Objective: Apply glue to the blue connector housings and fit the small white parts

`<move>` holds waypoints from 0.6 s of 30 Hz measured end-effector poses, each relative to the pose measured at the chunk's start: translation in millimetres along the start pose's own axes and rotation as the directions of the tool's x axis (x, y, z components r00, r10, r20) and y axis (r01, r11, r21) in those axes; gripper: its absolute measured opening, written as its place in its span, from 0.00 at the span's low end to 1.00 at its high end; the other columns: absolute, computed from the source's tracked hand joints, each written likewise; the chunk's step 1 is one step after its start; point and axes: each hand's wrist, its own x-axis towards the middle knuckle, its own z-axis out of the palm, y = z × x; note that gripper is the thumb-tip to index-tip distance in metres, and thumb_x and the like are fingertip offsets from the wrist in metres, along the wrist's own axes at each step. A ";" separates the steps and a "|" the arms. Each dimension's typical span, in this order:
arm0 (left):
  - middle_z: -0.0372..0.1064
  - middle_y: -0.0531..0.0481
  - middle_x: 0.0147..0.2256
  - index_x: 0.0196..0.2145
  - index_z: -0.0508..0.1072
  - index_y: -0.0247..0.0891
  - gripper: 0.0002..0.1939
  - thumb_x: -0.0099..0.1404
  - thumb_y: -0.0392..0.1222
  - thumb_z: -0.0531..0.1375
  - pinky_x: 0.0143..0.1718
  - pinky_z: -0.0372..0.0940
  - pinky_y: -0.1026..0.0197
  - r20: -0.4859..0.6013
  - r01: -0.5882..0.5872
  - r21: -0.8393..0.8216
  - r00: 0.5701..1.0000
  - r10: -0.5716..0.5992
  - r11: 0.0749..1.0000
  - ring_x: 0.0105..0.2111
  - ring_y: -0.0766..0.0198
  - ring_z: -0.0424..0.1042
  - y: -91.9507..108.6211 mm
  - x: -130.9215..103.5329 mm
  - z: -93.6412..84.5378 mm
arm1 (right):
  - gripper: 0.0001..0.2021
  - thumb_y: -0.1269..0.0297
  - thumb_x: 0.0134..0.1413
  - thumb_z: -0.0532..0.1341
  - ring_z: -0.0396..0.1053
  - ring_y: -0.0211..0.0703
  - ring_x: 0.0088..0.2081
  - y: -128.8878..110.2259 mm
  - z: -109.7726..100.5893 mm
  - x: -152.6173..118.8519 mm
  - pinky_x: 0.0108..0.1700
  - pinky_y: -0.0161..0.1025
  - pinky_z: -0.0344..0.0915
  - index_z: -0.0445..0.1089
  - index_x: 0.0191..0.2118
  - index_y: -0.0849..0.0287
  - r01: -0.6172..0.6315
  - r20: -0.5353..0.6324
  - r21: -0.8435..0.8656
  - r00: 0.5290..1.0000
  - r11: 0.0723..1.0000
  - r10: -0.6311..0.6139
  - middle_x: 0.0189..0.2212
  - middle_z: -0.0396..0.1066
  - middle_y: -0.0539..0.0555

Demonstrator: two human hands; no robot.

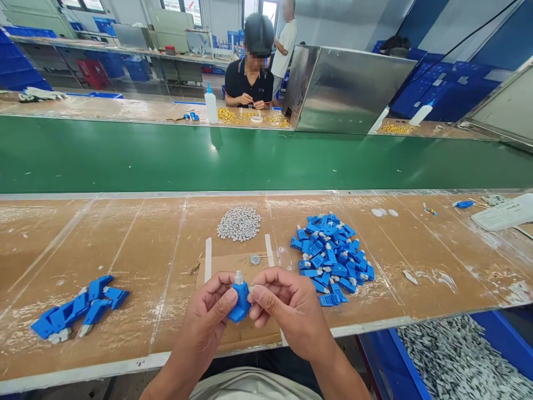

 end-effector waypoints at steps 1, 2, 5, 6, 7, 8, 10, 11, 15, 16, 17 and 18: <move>0.70 0.50 0.29 0.40 0.77 0.36 0.14 0.62 0.49 0.67 0.28 0.60 0.67 0.006 -0.009 0.006 1.000 0.009 1.000 0.27 0.69 0.65 -1.0 0.4 -1.1 | 0.11 0.57 0.57 0.68 0.70 0.34 0.21 -1.5 1.2 -0.9 0.23 0.28 0.71 0.75 0.33 0.61 -0.009 0.004 -0.020 1.000 1.000 0.009 0.20 0.74 0.50; 0.70 0.50 0.29 0.40 0.76 0.36 0.14 0.62 0.49 0.67 0.28 0.60 0.67 0.008 -0.016 0.012 1.000 0.016 1.000 0.27 0.69 0.65 -1.9 0.6 -2.1 | 0.12 0.56 0.58 0.68 0.69 0.33 0.21 -2.6 2.3 -1.6 0.23 0.27 0.71 0.75 0.33 0.61 -0.017 0.004 -0.038 1.000 0.999 0.017 0.20 0.72 0.49; 0.69 0.51 0.31 0.40 0.76 0.36 0.14 0.63 0.48 0.67 0.30 0.61 0.67 0.009 -0.027 0.034 1.000 0.027 0.999 0.28 0.69 0.65 -4.0 1.1 -5.3 | 0.13 0.54 0.59 0.67 0.66 0.32 0.20 -3.4 5.5 -3.2 0.21 0.27 0.69 0.74 0.34 0.60 -0.041 -0.008 -0.089 0.999 0.995 0.041 0.19 0.70 0.48; 0.69 0.50 0.31 0.40 0.76 0.36 0.14 0.63 0.48 0.66 0.30 0.61 0.67 0.016 -0.027 0.044 1.000 0.026 0.999 0.29 0.69 0.65 -4.5 1.3 -6.6 | 0.13 0.54 0.59 0.66 0.65 0.32 0.20 -3.1 6.3 -3.6 0.21 0.27 0.68 0.74 0.34 0.60 -0.048 -0.015 -0.105 0.999 0.993 0.047 0.19 0.69 0.47; 0.70 0.50 0.32 0.41 0.76 0.36 0.14 0.63 0.49 0.66 0.30 0.61 0.67 0.023 -0.027 0.055 0.999 0.026 0.998 0.29 0.69 0.65 -4.9 1.5 -7.9 | 0.13 0.54 0.59 0.66 0.65 0.32 0.20 -2.7 6.9 -4.0 0.21 0.27 0.68 0.74 0.35 0.60 -0.052 -0.022 -0.121 0.999 0.991 0.050 0.19 0.69 0.47; 0.70 0.50 0.32 0.41 0.76 0.36 0.14 0.64 0.49 0.66 0.31 0.61 0.67 0.031 -0.028 0.065 0.999 0.026 0.997 0.30 0.69 0.66 -5.3 1.9 -9.2 | 0.12 0.54 0.60 0.66 0.65 0.32 0.20 -2.2 7.2 -4.4 0.21 0.27 0.68 0.74 0.35 0.60 -0.053 -0.028 -0.137 0.998 0.989 0.050 0.20 0.69 0.47; 0.70 0.49 0.32 0.42 0.76 0.36 0.15 0.64 0.49 0.65 0.31 0.62 0.67 0.045 -0.026 0.083 0.999 0.022 0.996 0.30 0.68 0.66 -6.3 2.8 -11.5 | 0.12 0.55 0.60 0.66 0.66 0.32 0.21 -0.7 7.2 -5.0 0.22 0.27 0.68 0.74 0.36 0.59 -0.046 -0.033 -0.165 0.999 0.985 0.041 0.21 0.69 0.47; 0.70 0.49 0.32 0.42 0.76 0.36 0.15 0.65 0.50 0.65 0.31 0.62 0.66 0.047 -0.026 0.091 0.999 0.022 0.996 0.30 0.68 0.66 -7.0 3.4 -12.3 | 0.11 0.55 0.60 0.65 0.66 0.32 0.22 0.3 7.0 -5.3 0.22 0.27 0.68 0.74 0.36 0.59 -0.036 -0.033 -0.177 0.999 0.984 0.031 0.22 0.70 0.48; 0.70 0.49 0.32 0.41 0.75 0.35 0.14 0.65 0.49 0.65 0.30 0.61 0.67 0.030 -0.048 0.124 0.999 0.045 0.991 0.30 0.68 0.65 -10.3 4.2 -12.6 | 0.10 0.56 0.62 0.64 0.67 0.32 0.23 3.5 6.4 -6.4 0.23 0.27 0.68 0.74 0.36 0.58 0.022 -0.029 -0.261 0.999 0.965 -0.031 0.25 0.71 0.48; 0.70 0.49 0.32 0.41 0.75 0.35 0.14 0.65 0.49 0.65 0.30 0.61 0.67 0.020 -0.062 0.140 0.998 0.059 0.988 0.29 0.68 0.65 -10.9 4.0 -12.0 | 0.10 0.57 0.63 0.63 0.67 0.32 0.23 3.6 6.5 -6.6 0.23 0.27 0.68 0.74 0.36 0.58 0.037 -0.032 -0.295 0.998 0.955 -0.049 0.26 0.71 0.49; 0.69 0.50 0.31 0.41 0.75 0.35 0.13 0.65 0.49 0.64 0.30 0.61 0.66 0.011 -0.077 0.161 0.997 0.076 0.984 0.29 0.68 0.65 -11.2 3.7 -11.3 | 0.09 0.57 0.63 0.63 0.67 0.32 0.23 3.5 6.5 -6.6 0.23 0.27 0.68 0.74 0.36 0.58 0.051 -0.037 -0.329 0.997 0.943 -0.066 0.27 0.71 0.49; 0.69 0.50 0.31 0.41 0.75 0.35 0.13 0.66 0.48 0.64 0.30 0.61 0.66 0.006 -0.094 0.186 0.995 0.095 0.978 0.29 0.68 0.65 -11.1 3.4 -10.5 | 0.09 0.58 0.63 0.63 0.67 0.32 0.23 3.3 6.4 -6.3 0.24 0.28 0.68 0.74 0.36 0.58 0.060 -0.045 -0.353 0.996 0.934 -0.081 0.27 0.71 0.49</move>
